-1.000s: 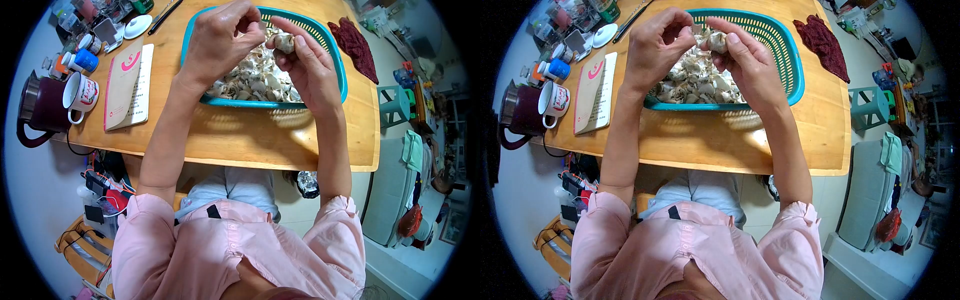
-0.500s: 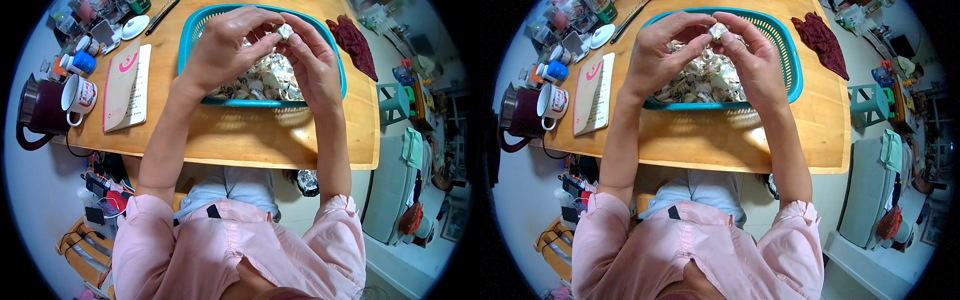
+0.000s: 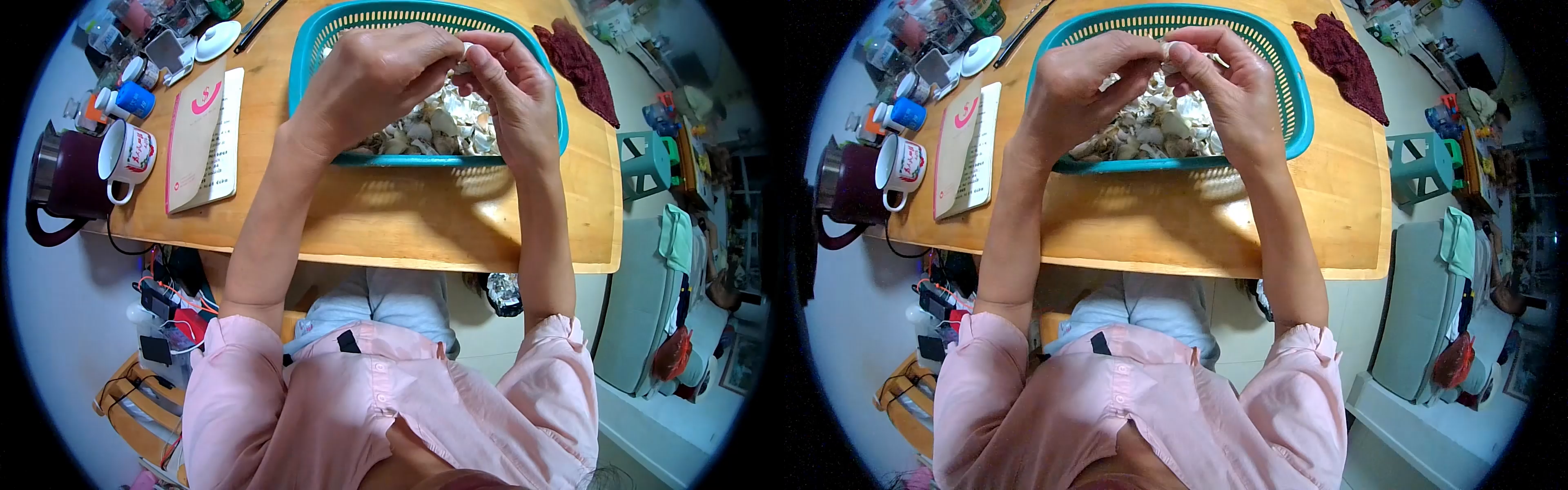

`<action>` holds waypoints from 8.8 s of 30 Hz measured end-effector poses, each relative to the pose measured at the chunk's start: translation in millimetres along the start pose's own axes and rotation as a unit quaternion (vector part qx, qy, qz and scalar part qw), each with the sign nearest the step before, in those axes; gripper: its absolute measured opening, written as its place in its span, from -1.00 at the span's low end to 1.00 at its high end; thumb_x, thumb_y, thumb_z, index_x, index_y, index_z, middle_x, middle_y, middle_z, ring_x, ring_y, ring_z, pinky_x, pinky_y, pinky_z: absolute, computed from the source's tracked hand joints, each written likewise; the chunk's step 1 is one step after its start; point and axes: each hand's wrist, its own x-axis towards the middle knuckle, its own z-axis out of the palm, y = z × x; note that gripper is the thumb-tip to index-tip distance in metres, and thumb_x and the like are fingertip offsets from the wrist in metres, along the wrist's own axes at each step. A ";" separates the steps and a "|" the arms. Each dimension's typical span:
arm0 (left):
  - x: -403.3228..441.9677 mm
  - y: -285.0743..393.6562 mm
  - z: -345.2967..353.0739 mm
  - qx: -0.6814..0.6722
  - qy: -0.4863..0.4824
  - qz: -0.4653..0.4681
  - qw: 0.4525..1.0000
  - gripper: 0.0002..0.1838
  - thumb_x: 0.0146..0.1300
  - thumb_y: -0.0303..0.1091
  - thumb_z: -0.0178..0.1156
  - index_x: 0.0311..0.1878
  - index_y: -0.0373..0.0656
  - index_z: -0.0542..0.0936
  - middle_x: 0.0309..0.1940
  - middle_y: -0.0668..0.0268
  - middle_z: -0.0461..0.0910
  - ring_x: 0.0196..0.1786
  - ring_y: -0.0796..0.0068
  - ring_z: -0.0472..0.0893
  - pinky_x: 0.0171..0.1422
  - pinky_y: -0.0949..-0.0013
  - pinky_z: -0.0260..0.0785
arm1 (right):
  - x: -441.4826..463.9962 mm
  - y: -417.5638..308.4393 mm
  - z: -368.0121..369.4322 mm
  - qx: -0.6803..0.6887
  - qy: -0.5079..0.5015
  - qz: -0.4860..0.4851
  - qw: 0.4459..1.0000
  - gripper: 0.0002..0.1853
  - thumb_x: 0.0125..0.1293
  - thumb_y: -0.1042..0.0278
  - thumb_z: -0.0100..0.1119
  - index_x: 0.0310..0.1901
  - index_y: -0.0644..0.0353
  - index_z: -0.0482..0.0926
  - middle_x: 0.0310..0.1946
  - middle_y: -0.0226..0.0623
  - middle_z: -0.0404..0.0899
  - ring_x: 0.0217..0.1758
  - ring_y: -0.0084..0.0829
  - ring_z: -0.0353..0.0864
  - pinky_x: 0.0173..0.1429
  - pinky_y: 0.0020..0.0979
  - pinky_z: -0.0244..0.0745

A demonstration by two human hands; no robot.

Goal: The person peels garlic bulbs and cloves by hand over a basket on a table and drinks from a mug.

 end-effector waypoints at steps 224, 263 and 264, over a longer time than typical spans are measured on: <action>-1.5 6.4 1.1 -0.159 -0.083 -0.213 0.960 -0.89 0.34 -0.41 0.15 -0.26 -0.26 0.54 -0.57 0.51 0.38 -0.52 0.80 0.30 -0.48 0.62 0.15 | -2.8 -0.3 -2.2 0.052 -0.003 0.085 0.995 -0.79 0.39 0.27 0.14 -0.14 0.25 0.46 -0.44 -0.36 0.56 -0.51 -0.68 0.41 -0.47 -0.63 0.29; 3.7 6.6 -5.1 -0.431 -0.005 -0.355 0.830 -0.83 0.44 -0.35 0.01 -0.23 -0.27 0.44 -0.42 0.32 0.56 -0.46 0.67 0.56 -0.43 0.64 0.44 | -0.1 1.4 -7.5 0.070 -0.032 0.100 0.992 -0.76 0.39 0.31 0.14 -0.05 0.31 0.56 -0.34 -0.33 0.61 -0.43 -0.68 0.44 -0.36 -0.64 0.37; 0.5 0.0 -3.8 -0.437 0.001 -0.352 0.828 -0.81 0.44 -0.32 0.03 -0.23 -0.27 0.45 -0.40 0.33 0.56 -0.45 0.67 0.57 -0.42 0.64 0.45 | 0.1 2.1 -9.2 0.084 -0.042 0.101 0.990 -0.77 0.39 0.32 0.14 -0.04 0.27 0.56 -0.31 -0.35 0.61 -0.41 -0.68 0.45 -0.33 -0.65 0.39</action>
